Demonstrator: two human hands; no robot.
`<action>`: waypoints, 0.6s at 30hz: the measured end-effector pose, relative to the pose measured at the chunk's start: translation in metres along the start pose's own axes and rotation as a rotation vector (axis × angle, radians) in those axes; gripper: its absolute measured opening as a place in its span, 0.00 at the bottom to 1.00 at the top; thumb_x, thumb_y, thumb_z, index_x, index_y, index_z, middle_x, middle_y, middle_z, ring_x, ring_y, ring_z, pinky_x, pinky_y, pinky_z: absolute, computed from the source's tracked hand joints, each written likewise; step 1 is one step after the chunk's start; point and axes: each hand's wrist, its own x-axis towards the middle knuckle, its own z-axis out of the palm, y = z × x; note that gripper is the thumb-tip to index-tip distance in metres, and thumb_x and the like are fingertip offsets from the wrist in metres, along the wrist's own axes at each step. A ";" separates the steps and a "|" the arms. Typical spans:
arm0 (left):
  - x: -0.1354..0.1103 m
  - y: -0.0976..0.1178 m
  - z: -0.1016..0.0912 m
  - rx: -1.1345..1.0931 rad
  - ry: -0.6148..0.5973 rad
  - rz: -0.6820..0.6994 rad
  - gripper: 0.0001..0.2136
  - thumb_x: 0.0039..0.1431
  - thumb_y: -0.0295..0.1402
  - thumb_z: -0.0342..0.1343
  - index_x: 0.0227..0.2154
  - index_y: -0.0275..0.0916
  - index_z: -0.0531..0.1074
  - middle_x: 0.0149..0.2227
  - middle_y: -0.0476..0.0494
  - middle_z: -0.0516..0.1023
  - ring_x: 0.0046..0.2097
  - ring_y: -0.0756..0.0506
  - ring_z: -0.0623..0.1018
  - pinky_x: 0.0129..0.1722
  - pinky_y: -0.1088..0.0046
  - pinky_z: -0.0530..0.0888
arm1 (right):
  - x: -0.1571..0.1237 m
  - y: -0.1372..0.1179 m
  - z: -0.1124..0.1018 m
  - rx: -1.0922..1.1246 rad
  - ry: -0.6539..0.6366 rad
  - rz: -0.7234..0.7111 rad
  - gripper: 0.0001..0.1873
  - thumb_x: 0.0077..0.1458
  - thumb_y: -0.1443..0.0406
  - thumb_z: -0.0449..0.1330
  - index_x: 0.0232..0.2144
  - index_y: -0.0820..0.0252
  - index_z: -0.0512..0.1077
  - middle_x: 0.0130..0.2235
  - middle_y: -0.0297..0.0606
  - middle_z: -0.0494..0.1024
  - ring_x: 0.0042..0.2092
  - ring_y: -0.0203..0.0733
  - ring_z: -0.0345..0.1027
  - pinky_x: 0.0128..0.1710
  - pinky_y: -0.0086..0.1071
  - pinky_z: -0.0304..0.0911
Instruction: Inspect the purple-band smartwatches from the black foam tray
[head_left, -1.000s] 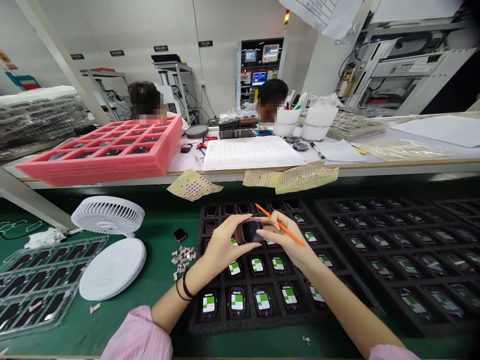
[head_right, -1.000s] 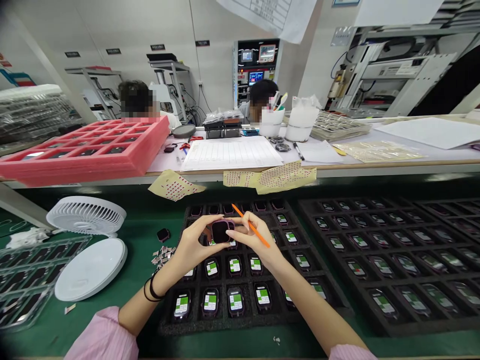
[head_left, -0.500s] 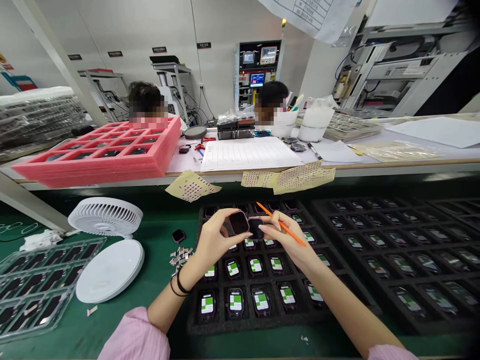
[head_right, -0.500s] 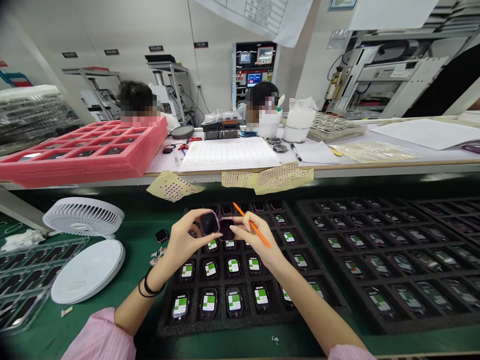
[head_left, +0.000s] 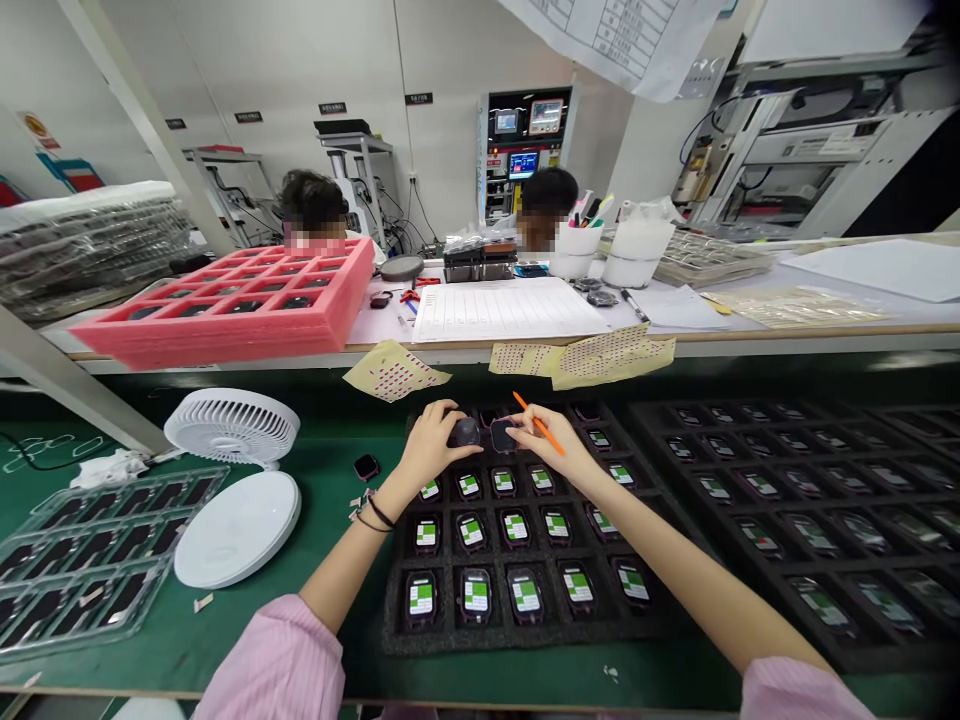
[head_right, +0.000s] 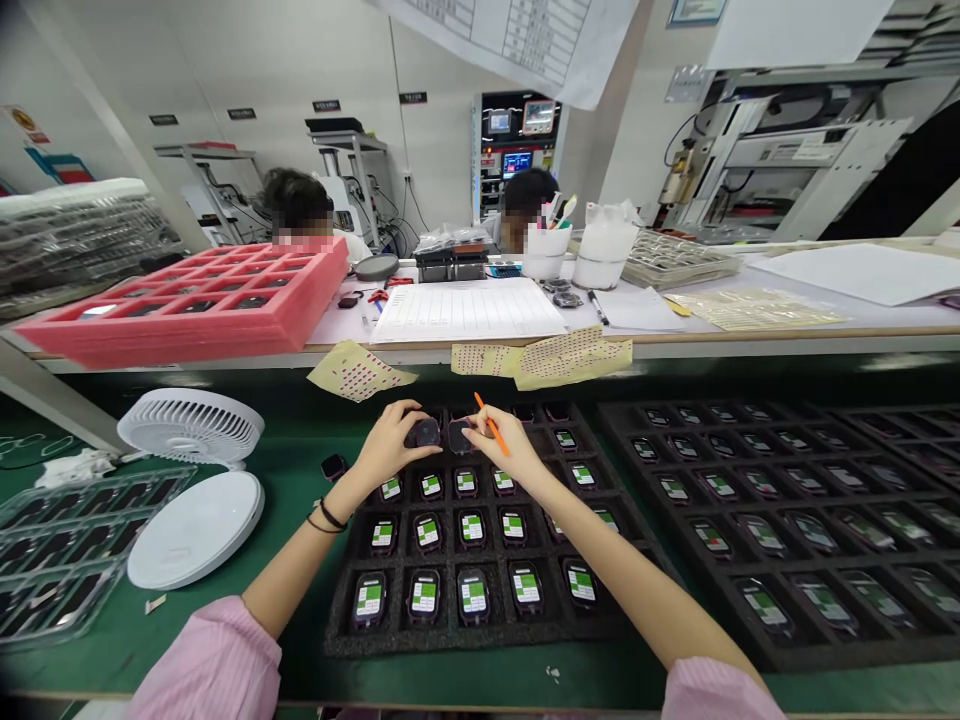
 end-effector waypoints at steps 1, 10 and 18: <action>0.002 -0.006 0.008 0.045 -0.066 -0.003 0.22 0.51 0.46 0.61 0.44 0.39 0.70 0.52 0.37 0.68 0.55 0.37 0.66 0.51 0.57 0.69 | 0.009 0.010 0.003 -0.046 0.006 0.006 0.21 0.47 0.53 0.61 0.19 0.55 0.54 0.35 0.43 0.78 0.40 0.48 0.75 0.35 0.38 0.69; -0.008 -0.014 0.009 0.153 -0.265 -0.077 0.16 0.59 0.44 0.54 0.42 0.39 0.71 0.52 0.37 0.68 0.55 0.37 0.68 0.50 0.59 0.66 | 0.024 0.047 0.004 -0.382 -0.051 0.066 0.20 0.48 0.52 0.60 0.18 0.56 0.59 0.21 0.33 0.72 0.27 0.42 0.71 0.30 0.33 0.65; -0.055 -0.026 -0.020 0.182 -0.491 -0.195 0.10 0.51 0.35 0.60 0.36 0.39 0.71 0.39 0.42 0.77 0.44 0.38 0.75 0.39 0.67 0.70 | 0.003 0.074 -0.092 -0.782 0.186 0.343 0.10 0.58 0.65 0.52 0.28 0.62 0.69 0.31 0.56 0.77 0.39 0.58 0.74 0.40 0.42 0.62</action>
